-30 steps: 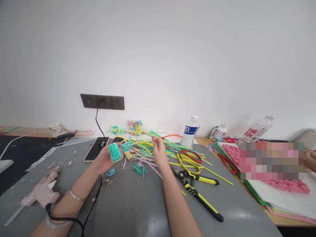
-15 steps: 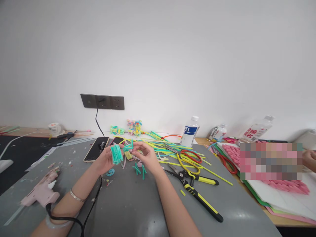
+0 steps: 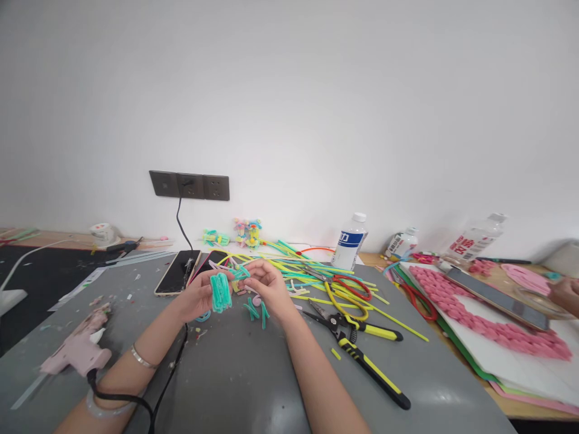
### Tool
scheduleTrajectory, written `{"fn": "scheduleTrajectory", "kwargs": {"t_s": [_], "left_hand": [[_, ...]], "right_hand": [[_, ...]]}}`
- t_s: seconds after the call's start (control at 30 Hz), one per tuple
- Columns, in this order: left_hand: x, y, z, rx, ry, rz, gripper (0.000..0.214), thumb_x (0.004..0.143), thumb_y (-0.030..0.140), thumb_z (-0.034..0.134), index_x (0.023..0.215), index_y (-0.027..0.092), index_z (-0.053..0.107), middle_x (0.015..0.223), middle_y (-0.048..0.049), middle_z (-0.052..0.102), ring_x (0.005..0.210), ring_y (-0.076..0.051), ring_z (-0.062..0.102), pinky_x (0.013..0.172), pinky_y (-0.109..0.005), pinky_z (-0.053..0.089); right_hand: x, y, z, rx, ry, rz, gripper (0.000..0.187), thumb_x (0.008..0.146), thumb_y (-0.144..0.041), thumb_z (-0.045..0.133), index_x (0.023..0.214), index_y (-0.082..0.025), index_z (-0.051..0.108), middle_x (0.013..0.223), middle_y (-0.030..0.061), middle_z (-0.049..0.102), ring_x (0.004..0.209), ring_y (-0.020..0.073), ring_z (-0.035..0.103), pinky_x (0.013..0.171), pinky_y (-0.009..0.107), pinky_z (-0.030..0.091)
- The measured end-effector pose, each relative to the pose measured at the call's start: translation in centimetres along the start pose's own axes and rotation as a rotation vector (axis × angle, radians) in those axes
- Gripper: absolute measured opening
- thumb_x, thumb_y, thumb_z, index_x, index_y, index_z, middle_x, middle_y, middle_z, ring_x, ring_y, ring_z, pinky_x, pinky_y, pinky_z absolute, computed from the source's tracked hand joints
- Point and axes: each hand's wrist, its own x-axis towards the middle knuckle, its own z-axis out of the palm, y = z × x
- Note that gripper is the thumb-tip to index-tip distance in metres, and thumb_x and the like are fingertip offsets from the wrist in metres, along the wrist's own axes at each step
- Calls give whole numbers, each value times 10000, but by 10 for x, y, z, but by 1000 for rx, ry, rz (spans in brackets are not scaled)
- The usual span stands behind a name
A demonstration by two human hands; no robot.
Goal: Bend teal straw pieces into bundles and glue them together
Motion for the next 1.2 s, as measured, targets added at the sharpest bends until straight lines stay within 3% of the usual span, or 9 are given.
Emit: {"fn": "scheduleTrajectory", "kwargs": {"t_s": [0.27,0.43,0.6,0.9,1.03,1.2], "left_hand": [[-1,0,2,2,-16,-30,490,582,375,920,982,131,773,750,-47,727,679,-148,679,647,-215,502],[-1,0,4,30,14,-43,489,570,359,928,975,131,777,756,-48,718,642,-136,658,620,-215,498],[0,-1,5,35,14,-21,478,571,341,929,968,122,780,756,-61,719,646,-143,660,631,-221,510],[1,-1,6,36,-15,-39,465,565,328,933,951,121,777,786,-72,735,652,-127,666,605,-179,514],[0,1,7,40,-9,-23,469,551,334,938,940,124,783,750,-64,735,650,-130,671,599,-179,519],[0,1,5,41,20,-23,471,540,327,943,932,118,787,750,-70,741,633,-133,673,593,-186,519]], "right_hand": [[-1,-1,2,32,-26,22,341,712,-489,813,780,-237,594,662,-6,659,619,177,622,675,325,505],[0,2,3,-17,114,-33,293,716,-462,810,775,-228,643,753,-4,628,688,161,597,722,304,501],[1,4,8,77,151,-4,311,705,-466,818,755,-228,624,750,-1,631,682,154,575,684,283,488],[0,2,11,327,48,92,306,708,-343,848,740,-223,569,718,-32,692,583,94,604,583,199,480],[1,4,6,256,64,111,290,686,-345,864,854,-239,653,747,-17,733,595,112,650,604,217,517],[2,5,2,114,83,95,279,670,-398,864,807,-218,700,689,-6,731,586,142,680,617,265,556]]}}
